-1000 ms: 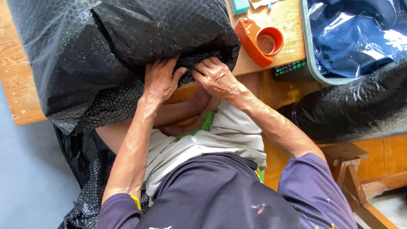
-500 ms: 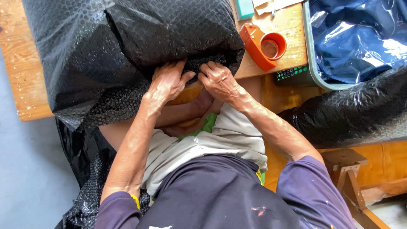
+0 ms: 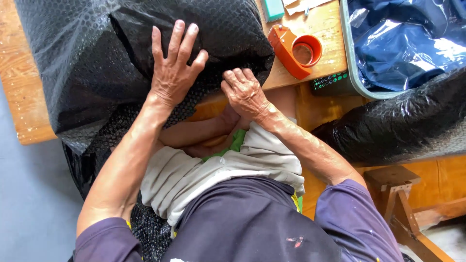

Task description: The person sits on the floor and repeatedly applies clear tape to a large black bubble-wrapped package on a wooden table. They use a red tape dispenser to cut tape, press it onto the package, and smooth it down by hand.

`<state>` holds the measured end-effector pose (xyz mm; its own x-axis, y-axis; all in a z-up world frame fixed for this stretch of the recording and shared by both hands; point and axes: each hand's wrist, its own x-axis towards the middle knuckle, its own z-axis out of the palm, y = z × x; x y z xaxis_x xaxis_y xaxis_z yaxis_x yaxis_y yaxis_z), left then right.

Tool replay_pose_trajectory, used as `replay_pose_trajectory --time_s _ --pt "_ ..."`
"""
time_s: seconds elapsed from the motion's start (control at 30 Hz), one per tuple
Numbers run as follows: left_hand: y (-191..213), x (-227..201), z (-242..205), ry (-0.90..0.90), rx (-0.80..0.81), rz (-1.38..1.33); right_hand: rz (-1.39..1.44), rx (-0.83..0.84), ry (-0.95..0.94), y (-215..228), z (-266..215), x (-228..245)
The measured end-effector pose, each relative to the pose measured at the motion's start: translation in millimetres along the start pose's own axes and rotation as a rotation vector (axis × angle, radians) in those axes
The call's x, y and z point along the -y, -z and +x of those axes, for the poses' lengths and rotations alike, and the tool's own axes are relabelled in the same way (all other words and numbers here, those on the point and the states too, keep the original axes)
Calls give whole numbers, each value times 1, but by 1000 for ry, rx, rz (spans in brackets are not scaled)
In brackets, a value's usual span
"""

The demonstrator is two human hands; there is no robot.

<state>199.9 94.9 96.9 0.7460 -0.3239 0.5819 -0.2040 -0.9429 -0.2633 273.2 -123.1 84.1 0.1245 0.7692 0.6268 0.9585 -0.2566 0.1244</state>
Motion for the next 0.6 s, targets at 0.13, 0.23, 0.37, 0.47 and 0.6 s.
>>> replay_pose_trajectory --time_s 0.13,0.23,0.37,0.47,0.6 --pt "-13 5 0 -44 -58 156 -2 -20 -7 8 12 -4" --pt "-6 2 -2 -41 -44 153 4 -33 4 11 18 -4" --pt "17 -7 6 57 93 -146 -23 24 -1 4 9 -5" --pt "62 -6 11 5 219 -190 7 -13 9 -1 5 -4" --pt "95 11 -10 247 -147 -434 20 5 6 -5 -4 -2"
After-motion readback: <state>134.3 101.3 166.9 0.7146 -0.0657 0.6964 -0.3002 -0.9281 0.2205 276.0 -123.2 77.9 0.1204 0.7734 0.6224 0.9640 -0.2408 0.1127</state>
